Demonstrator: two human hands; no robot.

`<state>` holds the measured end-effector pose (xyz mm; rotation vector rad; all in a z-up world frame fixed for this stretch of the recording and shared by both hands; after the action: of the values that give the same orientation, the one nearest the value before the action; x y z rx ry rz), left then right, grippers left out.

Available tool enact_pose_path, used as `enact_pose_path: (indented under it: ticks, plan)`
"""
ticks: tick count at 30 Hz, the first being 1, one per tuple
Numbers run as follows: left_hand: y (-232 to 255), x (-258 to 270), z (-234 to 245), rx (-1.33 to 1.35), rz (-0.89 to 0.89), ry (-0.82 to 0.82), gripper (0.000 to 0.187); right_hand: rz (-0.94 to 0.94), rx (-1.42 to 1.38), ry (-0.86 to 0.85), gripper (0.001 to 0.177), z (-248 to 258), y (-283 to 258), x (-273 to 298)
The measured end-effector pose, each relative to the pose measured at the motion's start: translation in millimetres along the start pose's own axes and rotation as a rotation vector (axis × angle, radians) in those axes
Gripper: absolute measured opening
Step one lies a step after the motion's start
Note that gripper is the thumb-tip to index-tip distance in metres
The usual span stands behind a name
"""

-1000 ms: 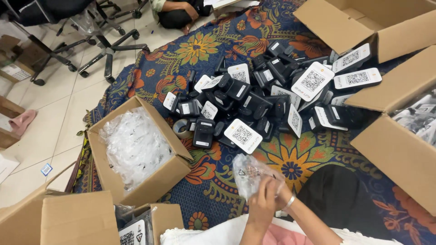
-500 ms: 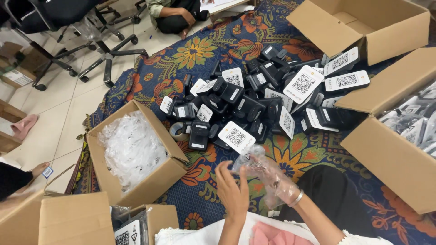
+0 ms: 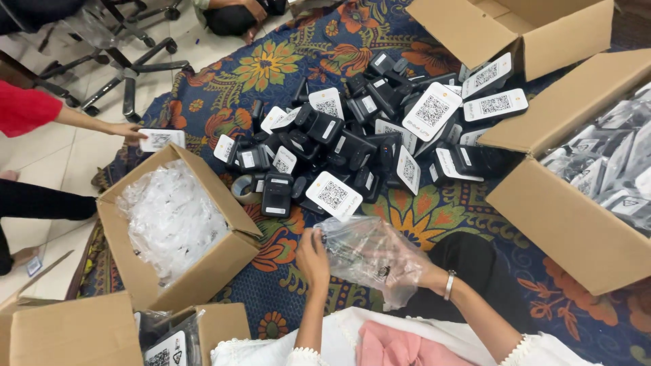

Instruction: The person packs electronic devices into clear plastic bags and then places them into larger cardboard boxes.

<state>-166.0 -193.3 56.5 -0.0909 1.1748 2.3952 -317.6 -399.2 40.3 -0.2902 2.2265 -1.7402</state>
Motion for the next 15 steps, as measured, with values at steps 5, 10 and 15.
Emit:
enact_pose_path:
  ticks: [5, 10, 15]
  plan:
    - [-15, 7, -9, -0.183, 0.249, -0.084, 0.029, -0.14, 0.006, -0.003, 0.137, 5, 30, 2]
    - [58, 34, -5, -0.263, -0.038, -0.131, 0.054, -0.267, 0.092, 0.184, 0.131, 8, 47, -10]
    - [102, 55, -14, -0.095, -0.139, -0.363, 0.069, -0.093, 0.476, 0.201, 0.128, 23, 88, -22]
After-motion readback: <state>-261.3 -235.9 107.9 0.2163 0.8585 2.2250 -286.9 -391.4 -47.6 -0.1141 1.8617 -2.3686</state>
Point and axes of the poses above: each hand's wrist, its own x-axis away from the middle knuckle, its own z-axis out of the back of the hand, y = z × x, the point moved 2 cm from there along -x, towards the middle knuckle, and after that the axes turned 14 degrees about -y, right-handed, at the moved point
